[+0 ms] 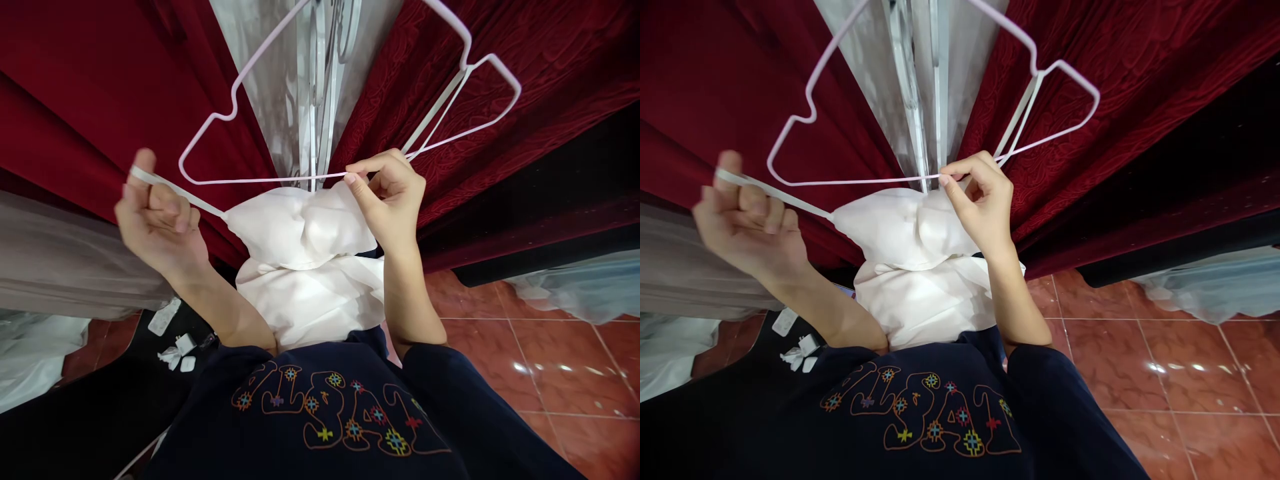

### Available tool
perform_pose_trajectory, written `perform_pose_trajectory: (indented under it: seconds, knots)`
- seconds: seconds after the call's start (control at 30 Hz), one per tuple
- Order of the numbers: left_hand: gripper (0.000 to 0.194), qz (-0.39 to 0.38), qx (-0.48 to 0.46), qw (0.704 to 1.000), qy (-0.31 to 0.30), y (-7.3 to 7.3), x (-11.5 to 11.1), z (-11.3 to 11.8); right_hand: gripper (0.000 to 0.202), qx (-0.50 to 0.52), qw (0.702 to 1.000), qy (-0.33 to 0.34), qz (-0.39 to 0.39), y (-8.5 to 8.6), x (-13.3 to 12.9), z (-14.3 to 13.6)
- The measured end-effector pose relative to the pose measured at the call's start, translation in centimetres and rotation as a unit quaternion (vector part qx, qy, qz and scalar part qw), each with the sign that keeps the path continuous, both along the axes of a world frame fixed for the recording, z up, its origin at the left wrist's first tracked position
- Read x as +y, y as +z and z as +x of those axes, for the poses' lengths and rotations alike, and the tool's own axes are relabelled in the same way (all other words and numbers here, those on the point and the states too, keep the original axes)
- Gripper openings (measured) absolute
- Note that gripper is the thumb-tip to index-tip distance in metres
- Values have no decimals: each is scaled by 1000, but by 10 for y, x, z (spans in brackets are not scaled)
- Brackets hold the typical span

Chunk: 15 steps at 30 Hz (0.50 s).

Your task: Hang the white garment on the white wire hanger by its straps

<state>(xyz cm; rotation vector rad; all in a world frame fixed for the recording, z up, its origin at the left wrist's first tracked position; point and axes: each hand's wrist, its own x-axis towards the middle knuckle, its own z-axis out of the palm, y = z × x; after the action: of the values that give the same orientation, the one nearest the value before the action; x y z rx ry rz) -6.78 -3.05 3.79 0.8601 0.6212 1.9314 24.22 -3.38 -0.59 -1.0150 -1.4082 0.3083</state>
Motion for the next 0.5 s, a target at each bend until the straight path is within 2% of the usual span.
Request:
perform_pose_trajectory:
  seconds: [0.07,0.1,0.23,0.33,0.4,0.47,0.5]
  knots:
    - [33,-50,84,994,47,-6,-6,14,33,-2,1000,8,1,-1,-1,-2]
    - [31,-67,124,989,45,-8,-9,22,32,-2,1000,12,0,-2,-2,-4]
    - [22,-51,213,975,-32,-12,-11,59,30,6,1000,14,-8,-3,-6,-18]
    - [44,-27,209,977,-35,-13,-11,82,32,5,1000,-3,2,-3,-6,-20]
    - [56,-29,219,975,-15,-13,-11,91,34,40,995,-71,56,-5,1,-7]
    - [60,-42,231,972,5,-14,-11,94,35,98,980,-139,102,-8,11,17]
    - [61,-47,234,971,13,-14,-10,93,37,114,979,-142,96,-9,17,31]
